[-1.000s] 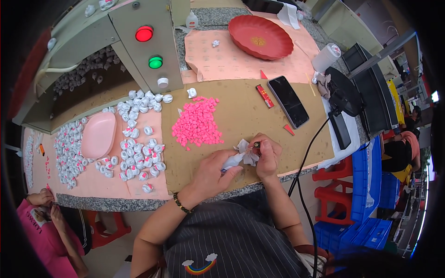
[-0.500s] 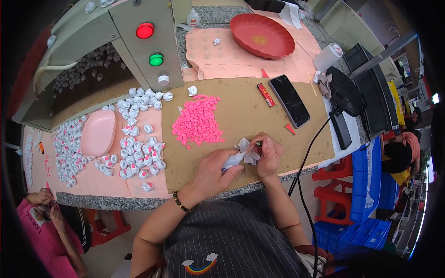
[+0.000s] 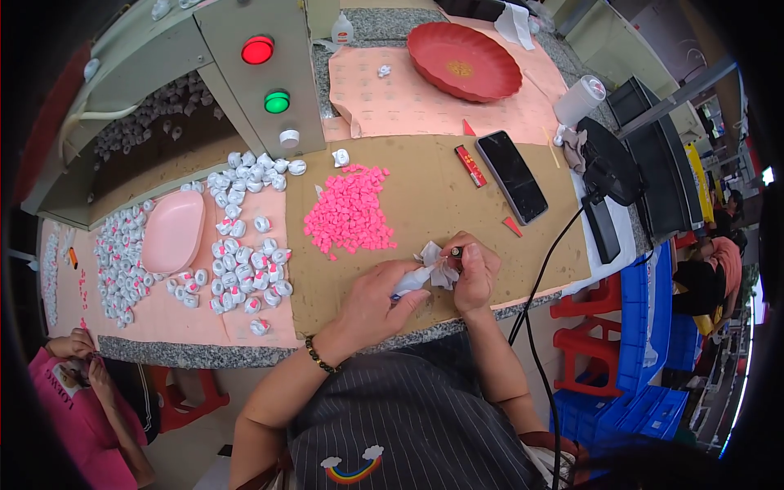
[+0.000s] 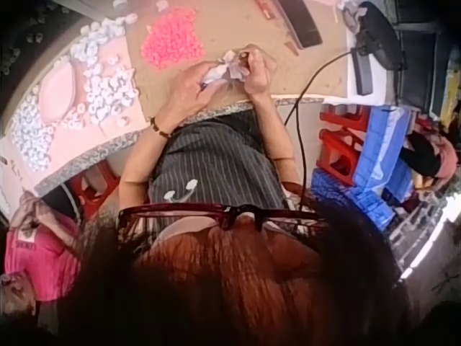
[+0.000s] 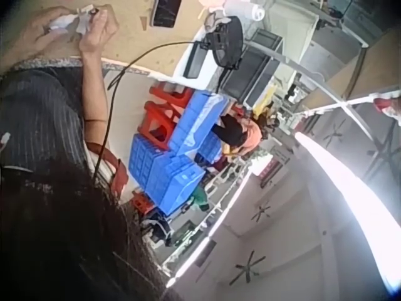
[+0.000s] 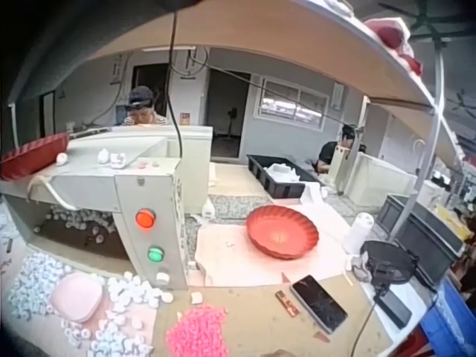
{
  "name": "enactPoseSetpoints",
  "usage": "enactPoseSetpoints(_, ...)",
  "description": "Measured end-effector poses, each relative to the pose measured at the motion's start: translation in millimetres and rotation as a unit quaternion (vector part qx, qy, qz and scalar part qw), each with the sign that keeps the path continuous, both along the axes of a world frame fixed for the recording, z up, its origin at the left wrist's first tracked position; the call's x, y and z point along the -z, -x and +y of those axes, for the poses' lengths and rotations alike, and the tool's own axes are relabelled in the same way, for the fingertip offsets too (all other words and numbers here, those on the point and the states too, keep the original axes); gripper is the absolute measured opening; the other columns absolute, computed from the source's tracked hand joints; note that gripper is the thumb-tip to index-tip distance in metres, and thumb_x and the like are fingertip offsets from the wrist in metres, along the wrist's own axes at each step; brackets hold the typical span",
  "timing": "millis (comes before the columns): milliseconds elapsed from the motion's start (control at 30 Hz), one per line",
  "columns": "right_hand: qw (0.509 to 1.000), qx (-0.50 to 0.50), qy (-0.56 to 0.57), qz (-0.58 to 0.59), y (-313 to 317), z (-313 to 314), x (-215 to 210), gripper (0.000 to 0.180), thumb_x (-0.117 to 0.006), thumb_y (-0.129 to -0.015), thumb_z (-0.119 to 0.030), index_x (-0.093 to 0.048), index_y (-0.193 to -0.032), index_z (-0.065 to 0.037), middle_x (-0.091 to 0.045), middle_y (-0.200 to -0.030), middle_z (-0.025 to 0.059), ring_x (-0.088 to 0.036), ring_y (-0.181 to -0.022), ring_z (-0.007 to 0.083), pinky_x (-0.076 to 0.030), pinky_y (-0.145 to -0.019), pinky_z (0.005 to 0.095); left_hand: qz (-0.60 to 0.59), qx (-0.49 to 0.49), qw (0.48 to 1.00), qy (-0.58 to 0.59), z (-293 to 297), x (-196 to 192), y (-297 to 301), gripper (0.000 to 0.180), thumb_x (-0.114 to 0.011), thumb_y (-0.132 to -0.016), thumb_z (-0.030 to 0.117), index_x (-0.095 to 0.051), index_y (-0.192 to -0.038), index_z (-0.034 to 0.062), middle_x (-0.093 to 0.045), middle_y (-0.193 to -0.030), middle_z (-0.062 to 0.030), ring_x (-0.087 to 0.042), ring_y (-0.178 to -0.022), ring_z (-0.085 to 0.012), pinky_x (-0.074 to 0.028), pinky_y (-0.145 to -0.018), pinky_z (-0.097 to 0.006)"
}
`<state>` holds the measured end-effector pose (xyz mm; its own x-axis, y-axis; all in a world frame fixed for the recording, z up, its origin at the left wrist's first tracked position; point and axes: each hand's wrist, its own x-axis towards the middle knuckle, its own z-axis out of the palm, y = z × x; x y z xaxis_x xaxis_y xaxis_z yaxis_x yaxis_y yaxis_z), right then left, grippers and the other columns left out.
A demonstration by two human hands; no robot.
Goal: Applying glue and assembling small white plastic components at a manufacturing workbench.
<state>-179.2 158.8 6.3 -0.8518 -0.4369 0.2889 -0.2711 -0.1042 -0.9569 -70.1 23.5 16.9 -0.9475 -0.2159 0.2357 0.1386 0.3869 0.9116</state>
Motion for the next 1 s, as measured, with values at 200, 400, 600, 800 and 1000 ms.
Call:
enactPoseSetpoints(200,1.000,-0.002,0.004,0.005,1.6,1.3,1.1,0.037,-0.042,-0.092,-0.024,-0.058,-0.071,0.003,-0.052,-0.064,0.0046,-0.042,-0.057,0.0095,-0.031,-0.053,0.0249,0.002,-0.001,1.000,-0.003,0.3,0.5,0.1,0.032,-0.069,-0.079,0.014,-0.059,-0.106,0.0009,-0.063,-0.088,-0.0151,-0.062,-0.074,-0.0267,-0.049,-0.067,-0.033)
enactPoseSetpoints(400,1.000,-0.004,0.006,0.002,0.5,-0.3,-1.4,0.038,-0.042,-0.092,-0.025,-0.059,-0.071,0.003,-0.051,-0.063,0.0039,-0.042,-0.057,0.0089,-0.032,-0.052,0.0247,0.003,-0.003,1.000,-0.003,0.1,0.5,0.4,0.032,-0.069,-0.079,0.014,-0.059,-0.106,0.0009,-0.063,-0.087,-0.0152,-0.062,-0.073,-0.0266,-0.049,-0.066,-0.033)
enactPoseSetpoints(600,1.000,-0.002,-0.006,0.010,1.0,0.7,-0.7,0.039,-0.042,-0.092,-0.025,-0.060,-0.073,0.003,-0.051,-0.062,0.0036,-0.042,-0.057,0.0086,-0.032,-0.052,0.0245,0.002,-0.004,1.000,-0.003,0.4,-1.0,0.4,0.032,-0.069,-0.079,0.014,-0.059,-0.106,0.0011,-0.063,-0.087,-0.0151,-0.062,-0.072,-0.0262,-0.049,-0.065,-0.032)
enactPoseSetpoints(800,1.000,-0.002,-0.002,0.012,1.0,0.1,-1.9,0.039,-0.042,-0.092,-0.026,-0.060,-0.073,0.003,-0.051,-0.062,0.0035,-0.042,-0.056,0.0087,-0.032,-0.051,0.0247,0.003,-0.002,1.000,-0.004,0.1,0.3,0.5,0.031,-0.070,-0.079,0.014,-0.059,-0.106,0.0013,-0.062,-0.087,-0.0149,-0.062,-0.071,-0.0261,-0.049,-0.065,-0.032)
enactPoseSetpoints(1000,1.000,-0.007,-0.004,0.013,1.1,0.5,-2.2,0.039,-0.042,-0.092,-0.026,-0.060,-0.072,0.002,-0.051,-0.063,0.0034,-0.043,-0.057,0.0087,-0.032,-0.052,0.0246,0.005,-0.004,1.000,-0.003,0.5,1.3,0.4,0.031,-0.070,-0.079,0.014,-0.059,-0.106,0.0013,-0.062,-0.087,-0.0149,-0.062,-0.071,-0.0267,-0.049,-0.065,-0.033)
